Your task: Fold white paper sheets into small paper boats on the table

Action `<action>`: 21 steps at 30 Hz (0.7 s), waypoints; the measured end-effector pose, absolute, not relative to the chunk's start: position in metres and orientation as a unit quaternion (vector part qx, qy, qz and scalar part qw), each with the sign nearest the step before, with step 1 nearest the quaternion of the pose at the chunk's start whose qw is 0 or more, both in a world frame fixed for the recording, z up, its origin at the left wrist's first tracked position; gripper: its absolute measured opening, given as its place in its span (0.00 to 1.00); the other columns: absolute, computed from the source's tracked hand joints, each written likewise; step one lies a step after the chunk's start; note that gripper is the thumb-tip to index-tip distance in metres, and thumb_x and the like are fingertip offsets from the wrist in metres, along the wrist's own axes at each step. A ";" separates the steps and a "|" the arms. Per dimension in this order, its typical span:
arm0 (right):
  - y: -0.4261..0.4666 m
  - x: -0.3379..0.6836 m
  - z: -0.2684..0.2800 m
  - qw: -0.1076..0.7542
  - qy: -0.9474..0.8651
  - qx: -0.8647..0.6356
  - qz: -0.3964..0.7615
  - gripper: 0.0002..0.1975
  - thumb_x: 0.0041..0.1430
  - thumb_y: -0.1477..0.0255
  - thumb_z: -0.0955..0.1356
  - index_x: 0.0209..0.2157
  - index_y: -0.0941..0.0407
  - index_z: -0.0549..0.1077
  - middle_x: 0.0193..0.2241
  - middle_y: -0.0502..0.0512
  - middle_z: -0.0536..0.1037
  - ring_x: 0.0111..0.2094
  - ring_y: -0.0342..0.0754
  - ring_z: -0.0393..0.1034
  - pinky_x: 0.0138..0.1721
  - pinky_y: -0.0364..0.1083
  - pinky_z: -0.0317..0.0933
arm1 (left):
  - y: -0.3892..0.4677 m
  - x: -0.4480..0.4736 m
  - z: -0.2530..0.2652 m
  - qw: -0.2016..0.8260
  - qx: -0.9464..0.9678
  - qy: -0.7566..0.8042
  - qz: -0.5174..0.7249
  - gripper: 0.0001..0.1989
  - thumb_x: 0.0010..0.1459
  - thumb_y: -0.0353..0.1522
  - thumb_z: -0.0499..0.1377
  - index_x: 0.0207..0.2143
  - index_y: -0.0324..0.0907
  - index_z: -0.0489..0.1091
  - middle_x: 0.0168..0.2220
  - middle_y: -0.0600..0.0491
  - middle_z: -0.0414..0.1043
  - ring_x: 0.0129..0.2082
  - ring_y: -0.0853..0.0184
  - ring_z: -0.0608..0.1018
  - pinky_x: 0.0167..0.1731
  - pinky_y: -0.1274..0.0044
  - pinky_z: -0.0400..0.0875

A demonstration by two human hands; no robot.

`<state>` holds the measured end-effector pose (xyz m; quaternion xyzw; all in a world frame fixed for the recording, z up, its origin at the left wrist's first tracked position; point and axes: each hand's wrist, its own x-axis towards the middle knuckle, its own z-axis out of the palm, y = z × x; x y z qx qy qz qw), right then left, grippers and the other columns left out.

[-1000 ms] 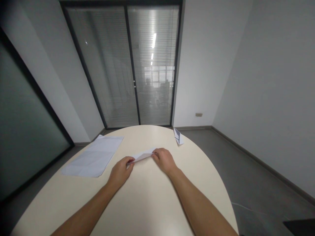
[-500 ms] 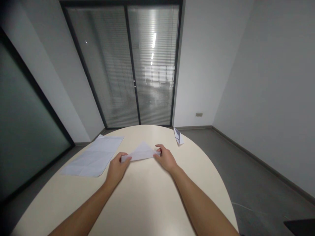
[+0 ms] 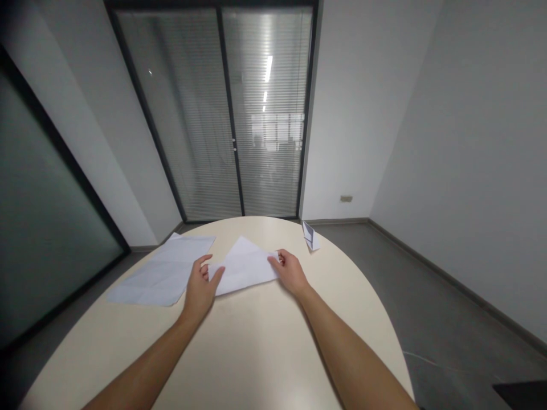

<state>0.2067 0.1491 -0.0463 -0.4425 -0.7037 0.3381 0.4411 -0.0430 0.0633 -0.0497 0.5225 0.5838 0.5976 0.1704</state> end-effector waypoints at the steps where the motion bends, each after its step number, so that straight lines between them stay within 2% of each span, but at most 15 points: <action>1: 0.149 0.207 -0.047 0.438 -0.708 -0.450 0.323 0.17 0.60 0.56 0.67 0.34 0.57 0.73 0.27 0.50 0.74 0.28 0.46 0.65 0.29 0.43 0.57 | 0.063 -0.043 -0.050 0.175 0.527 0.589 0.587 0.25 0.59 0.41 0.60 0.55 0.44 0.60 0.24 0.63 0.58 0.24 0.69 0.68 0.26 0.80 0.62; 6: 0.149 0.211 -0.049 0.396 -0.730 -0.491 0.261 0.15 0.59 0.58 0.67 0.30 0.56 0.73 0.24 0.48 0.71 0.26 0.44 0.63 0.28 0.43 0.53 | 0.060 -0.044 -0.047 0.128 0.554 0.676 0.469 0.22 0.59 0.40 0.59 0.54 0.45 0.63 0.28 0.59 0.70 0.27 0.66 0.73 0.29 0.78 0.63; 9: 0.146 0.211 -0.046 0.360 -0.744 -0.515 0.226 0.14 0.59 0.59 0.67 0.28 0.56 0.72 0.23 0.48 0.71 0.26 0.44 0.63 0.28 0.43 0.52 | 0.056 -0.043 -0.043 0.091 0.561 0.724 0.391 0.20 0.60 0.39 0.59 0.54 0.48 0.64 0.35 0.55 0.75 0.34 0.64 0.78 0.33 0.77 0.65; 12: 0.142 0.212 -0.040 0.318 -0.763 -0.537 0.171 0.14 0.60 0.60 0.67 0.27 0.55 0.73 0.23 0.49 0.73 0.26 0.45 0.64 0.29 0.43 0.51 | 0.054 -0.042 -0.042 0.057 0.578 0.742 0.337 0.20 0.60 0.37 0.61 0.54 0.48 0.65 0.41 0.51 0.76 0.41 0.60 0.78 0.39 0.74 0.68; 16: 0.137 0.211 -0.033 0.277 -0.784 -0.546 0.104 0.12 0.61 0.62 0.67 0.29 0.55 0.76 0.27 0.52 0.77 0.31 0.47 0.67 0.32 0.44 0.52 | 0.053 -0.042 -0.045 0.016 0.618 0.726 0.301 0.21 0.59 0.33 0.62 0.55 0.44 0.67 0.42 0.48 0.77 0.46 0.58 0.77 0.46 0.69 0.69; 21: 0.132 0.208 -0.026 0.253 -0.796 -0.545 0.075 0.10 0.61 0.66 0.67 0.33 0.55 0.77 0.32 0.54 0.79 0.37 0.50 0.69 0.37 0.44 0.54 | 0.053 -0.042 -0.046 -0.010 0.696 0.654 0.296 0.18 0.60 0.26 0.58 0.52 0.43 0.72 0.52 0.49 0.76 0.55 0.57 0.72 0.56 0.64 0.67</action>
